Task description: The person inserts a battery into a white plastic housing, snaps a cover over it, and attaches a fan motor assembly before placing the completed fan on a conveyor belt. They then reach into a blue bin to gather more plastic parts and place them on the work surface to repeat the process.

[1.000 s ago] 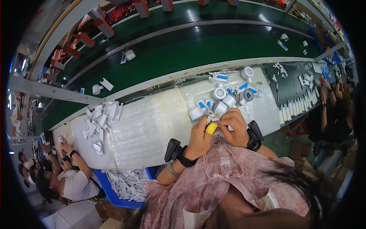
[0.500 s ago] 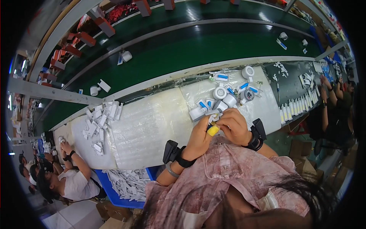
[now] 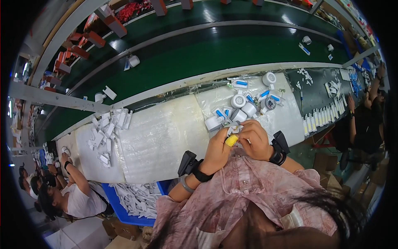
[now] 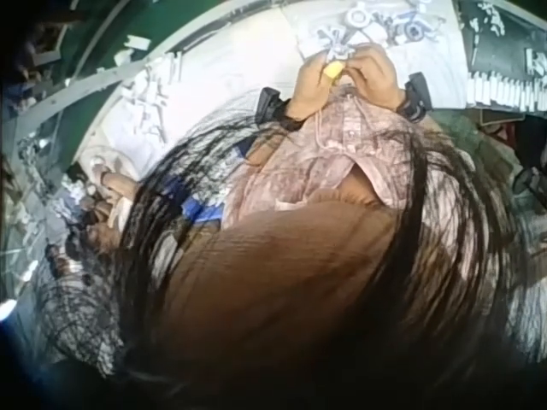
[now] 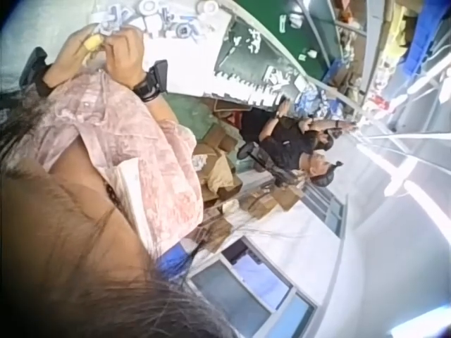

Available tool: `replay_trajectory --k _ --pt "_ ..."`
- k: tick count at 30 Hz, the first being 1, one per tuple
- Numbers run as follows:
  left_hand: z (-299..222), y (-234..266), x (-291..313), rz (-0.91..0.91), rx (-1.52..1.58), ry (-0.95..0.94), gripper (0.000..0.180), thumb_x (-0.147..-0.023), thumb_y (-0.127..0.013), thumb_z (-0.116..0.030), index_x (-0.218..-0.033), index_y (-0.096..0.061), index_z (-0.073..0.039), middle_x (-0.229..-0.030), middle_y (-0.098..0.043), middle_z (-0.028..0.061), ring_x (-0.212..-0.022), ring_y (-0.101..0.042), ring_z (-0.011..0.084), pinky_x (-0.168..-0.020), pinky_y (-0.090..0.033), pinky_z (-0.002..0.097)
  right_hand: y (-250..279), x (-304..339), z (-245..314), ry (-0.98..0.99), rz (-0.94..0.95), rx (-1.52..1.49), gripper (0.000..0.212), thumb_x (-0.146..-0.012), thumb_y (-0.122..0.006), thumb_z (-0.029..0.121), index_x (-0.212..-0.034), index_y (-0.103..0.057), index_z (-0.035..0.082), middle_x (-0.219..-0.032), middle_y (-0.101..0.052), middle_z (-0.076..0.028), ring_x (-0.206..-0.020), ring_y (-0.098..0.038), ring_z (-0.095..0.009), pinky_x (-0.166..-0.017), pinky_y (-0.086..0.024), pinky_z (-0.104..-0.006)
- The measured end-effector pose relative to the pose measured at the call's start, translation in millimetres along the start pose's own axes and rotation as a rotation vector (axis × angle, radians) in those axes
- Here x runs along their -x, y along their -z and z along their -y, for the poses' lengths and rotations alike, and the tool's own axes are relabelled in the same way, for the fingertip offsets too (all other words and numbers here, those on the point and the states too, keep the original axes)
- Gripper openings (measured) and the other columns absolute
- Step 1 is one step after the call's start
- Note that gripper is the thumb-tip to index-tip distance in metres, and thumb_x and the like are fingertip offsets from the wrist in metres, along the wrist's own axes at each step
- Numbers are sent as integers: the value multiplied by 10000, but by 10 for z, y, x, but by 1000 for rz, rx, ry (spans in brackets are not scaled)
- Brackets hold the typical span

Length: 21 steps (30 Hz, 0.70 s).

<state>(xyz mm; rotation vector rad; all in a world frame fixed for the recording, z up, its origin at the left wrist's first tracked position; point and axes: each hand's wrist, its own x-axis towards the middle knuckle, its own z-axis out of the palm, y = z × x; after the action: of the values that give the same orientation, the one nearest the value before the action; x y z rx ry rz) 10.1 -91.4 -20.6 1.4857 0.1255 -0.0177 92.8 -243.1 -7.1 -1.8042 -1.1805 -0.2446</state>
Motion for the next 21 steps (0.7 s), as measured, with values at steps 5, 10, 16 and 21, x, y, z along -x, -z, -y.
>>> replay_trajectory --k 5,10,16,21 --pt "23 -9 -16 -84 -129 -110 199 -975 -455 -99 -1115 -563 -8 -707 -566 29 -585 -516 81 -518 -426 230 -59 -29 38 -11 -33 22 240 -682 -694 -105 -845 -568 17 -765 -541 -104 -709 -575 -285 -815 -521 -446" --pt "197 247 -149 52 -80 118 206 -983 -415 -133 -1060 -559 -7 -713 -584 47 -582 -560 101 -489 -450 239 -164 -12 -95 -136 61 105 188 -741 -719 52 -896 -614 54 -834 -594 -87 -818 -583 -299 -748 -462 -387" --pt "628 1109 -820 -185 76 157 302 -1004 -399 -302 -1108 -527 -48 -853 -623 77 -601 -605 122 -470 -528 274 -96 83 -310 -326 101 103 185 -776 -726 74 -929 -623 58 -902 -636 -89 -867 -589 -283 -791 -434 -364" --pt "919 1723 -1321 -385 29 108 315 -995 -438 -259 -1210 -510 -41 -977 -625 120 -747 -636 163 -611 -561 301 -129 215 -499 -446 163 77 145 -814 -688 69 -935 -617 34 -903 -635 -103 -842 -600 -288 -745 -453 -361"
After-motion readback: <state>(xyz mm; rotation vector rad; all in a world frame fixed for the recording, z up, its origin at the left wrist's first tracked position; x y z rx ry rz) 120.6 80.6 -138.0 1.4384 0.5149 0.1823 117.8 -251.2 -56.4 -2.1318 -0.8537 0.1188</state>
